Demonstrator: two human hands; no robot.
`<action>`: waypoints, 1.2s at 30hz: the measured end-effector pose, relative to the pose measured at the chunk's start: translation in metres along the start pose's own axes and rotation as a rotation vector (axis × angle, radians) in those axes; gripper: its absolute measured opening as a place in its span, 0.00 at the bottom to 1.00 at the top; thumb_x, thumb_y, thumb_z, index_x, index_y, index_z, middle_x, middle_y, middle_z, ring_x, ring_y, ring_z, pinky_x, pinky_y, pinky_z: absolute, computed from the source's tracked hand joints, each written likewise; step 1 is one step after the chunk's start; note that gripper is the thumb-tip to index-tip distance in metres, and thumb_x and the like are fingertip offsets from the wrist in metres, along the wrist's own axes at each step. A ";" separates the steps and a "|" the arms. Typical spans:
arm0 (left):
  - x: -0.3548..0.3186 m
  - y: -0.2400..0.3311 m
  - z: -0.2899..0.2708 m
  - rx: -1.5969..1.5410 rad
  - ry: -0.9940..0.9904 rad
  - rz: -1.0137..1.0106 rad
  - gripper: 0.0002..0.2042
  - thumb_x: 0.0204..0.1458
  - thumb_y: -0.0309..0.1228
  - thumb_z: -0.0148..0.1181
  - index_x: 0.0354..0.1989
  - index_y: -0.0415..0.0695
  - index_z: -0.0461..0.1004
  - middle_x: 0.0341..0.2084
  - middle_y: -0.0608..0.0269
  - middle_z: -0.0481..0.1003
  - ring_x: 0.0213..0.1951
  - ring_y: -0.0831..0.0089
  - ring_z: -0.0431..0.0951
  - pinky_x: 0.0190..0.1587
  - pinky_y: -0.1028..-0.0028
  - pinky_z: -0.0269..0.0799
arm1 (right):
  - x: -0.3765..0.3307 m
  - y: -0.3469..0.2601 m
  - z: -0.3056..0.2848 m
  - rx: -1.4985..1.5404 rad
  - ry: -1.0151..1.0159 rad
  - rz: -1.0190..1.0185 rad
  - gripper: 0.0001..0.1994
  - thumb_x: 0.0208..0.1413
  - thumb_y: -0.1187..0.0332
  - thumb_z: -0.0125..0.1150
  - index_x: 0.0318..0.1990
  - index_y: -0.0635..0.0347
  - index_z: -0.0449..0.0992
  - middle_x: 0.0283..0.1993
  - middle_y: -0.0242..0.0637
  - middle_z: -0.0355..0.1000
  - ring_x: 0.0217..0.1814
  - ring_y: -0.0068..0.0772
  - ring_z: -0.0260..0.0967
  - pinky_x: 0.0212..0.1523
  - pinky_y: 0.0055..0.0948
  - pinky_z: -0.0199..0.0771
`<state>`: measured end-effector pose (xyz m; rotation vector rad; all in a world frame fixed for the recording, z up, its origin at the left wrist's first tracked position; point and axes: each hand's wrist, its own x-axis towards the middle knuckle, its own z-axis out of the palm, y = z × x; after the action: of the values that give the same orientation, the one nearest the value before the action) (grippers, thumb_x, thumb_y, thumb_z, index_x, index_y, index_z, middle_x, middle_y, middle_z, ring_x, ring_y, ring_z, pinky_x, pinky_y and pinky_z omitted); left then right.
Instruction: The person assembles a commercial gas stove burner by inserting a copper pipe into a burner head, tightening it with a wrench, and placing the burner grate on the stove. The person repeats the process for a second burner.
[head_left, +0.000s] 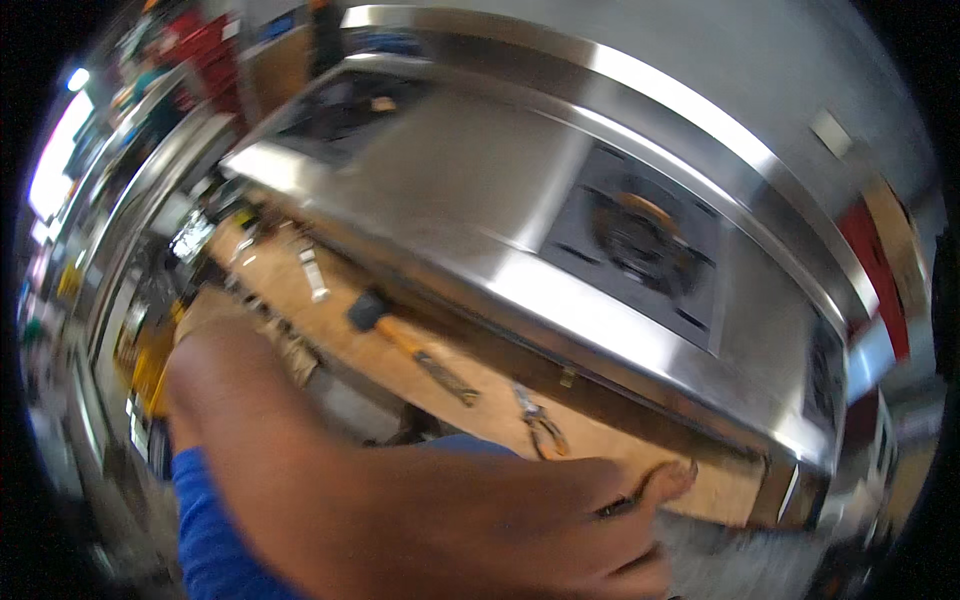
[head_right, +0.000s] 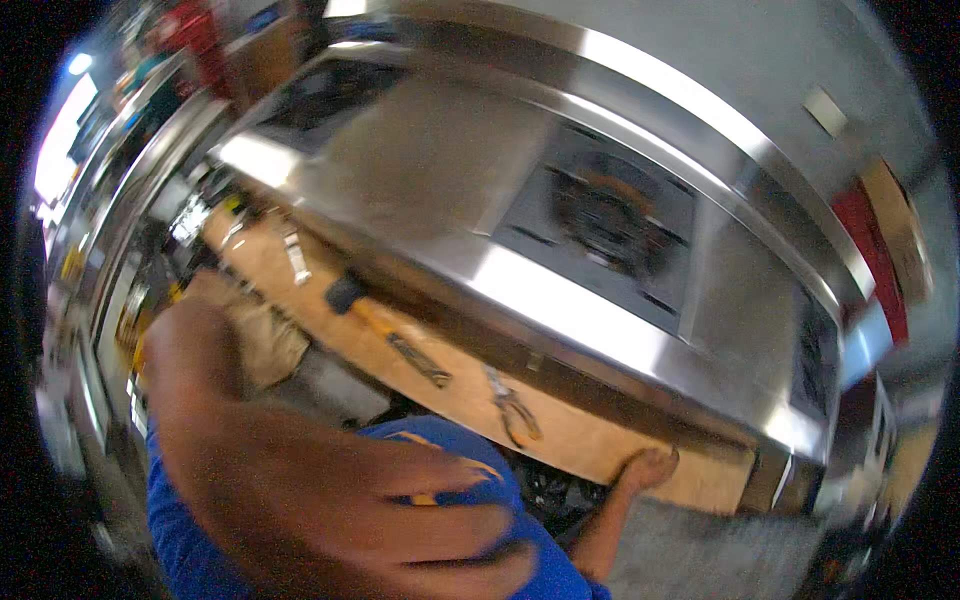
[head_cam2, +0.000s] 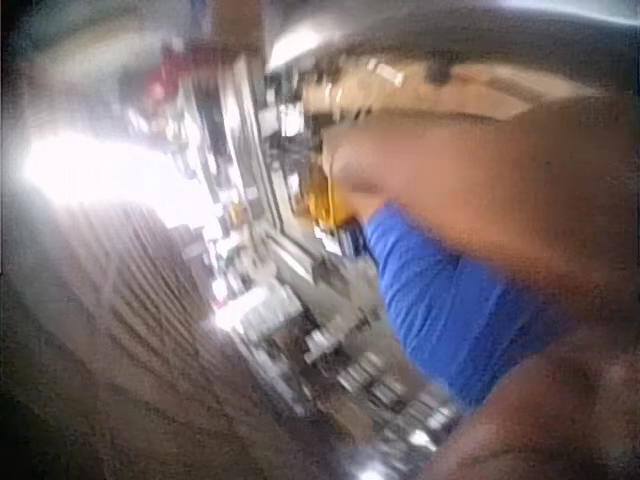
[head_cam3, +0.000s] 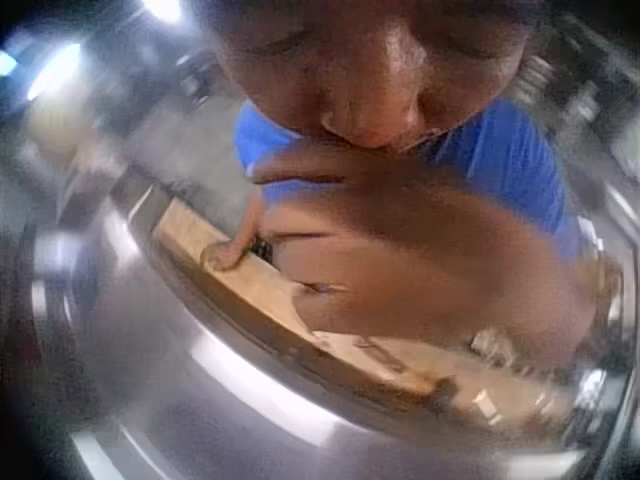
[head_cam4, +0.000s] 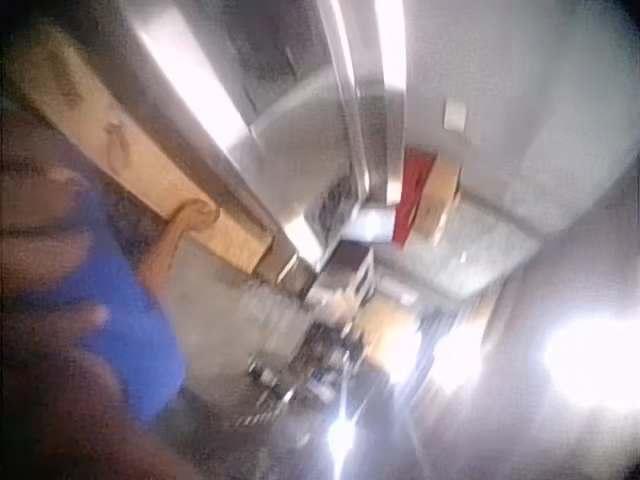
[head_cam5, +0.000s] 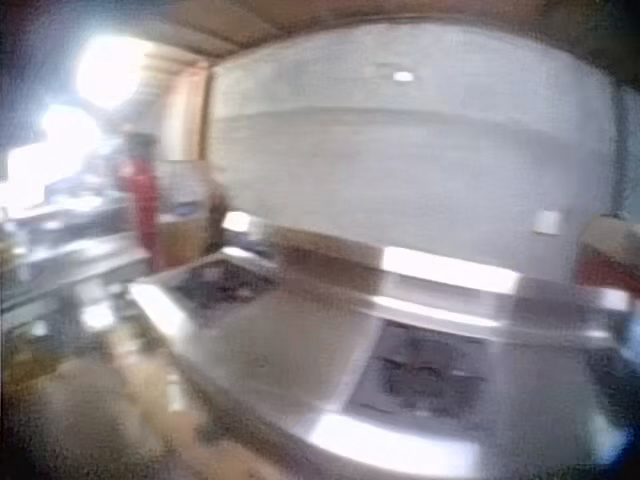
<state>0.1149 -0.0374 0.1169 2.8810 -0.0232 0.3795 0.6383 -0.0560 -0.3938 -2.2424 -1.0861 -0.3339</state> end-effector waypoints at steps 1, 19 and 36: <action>-0.015 0.002 0.004 0.017 0.034 -0.055 0.18 0.55 0.38 0.63 0.51 0.45 0.76 0.40 0.55 0.80 0.39 0.61 0.81 0.40 0.63 0.75 | -0.007 -0.019 0.003 0.061 -0.007 -0.040 0.24 0.62 0.64 0.58 0.62 0.67 0.66 0.63 0.53 0.66 0.65 0.56 0.63 0.67 0.47 0.61; -0.525 -0.109 0.335 -0.034 1.201 -1.911 0.12 0.51 0.34 0.65 0.39 0.41 0.80 0.31 0.54 0.81 0.33 0.65 0.82 0.39 0.67 0.75 | -0.175 -0.323 -0.029 0.412 -0.640 -0.565 0.16 0.59 0.64 0.59 0.48 0.65 0.76 0.48 0.51 0.74 0.51 0.53 0.71 0.55 0.47 0.69; -0.491 -0.057 0.363 0.083 1.007 -1.861 0.13 0.53 0.39 0.59 0.43 0.46 0.79 0.39 0.52 0.81 0.42 0.51 0.81 0.45 0.56 0.76 | -0.225 -0.365 0.034 0.192 -0.576 -1.099 0.28 0.56 0.42 0.59 0.51 0.59 0.77 0.57 0.52 0.69 0.60 0.60 0.62 0.63 0.60 0.58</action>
<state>-0.2649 -0.0744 -0.3634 1.2769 2.3389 1.1122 0.2117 -0.0019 -0.3723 -1.3842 -2.4797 0.0131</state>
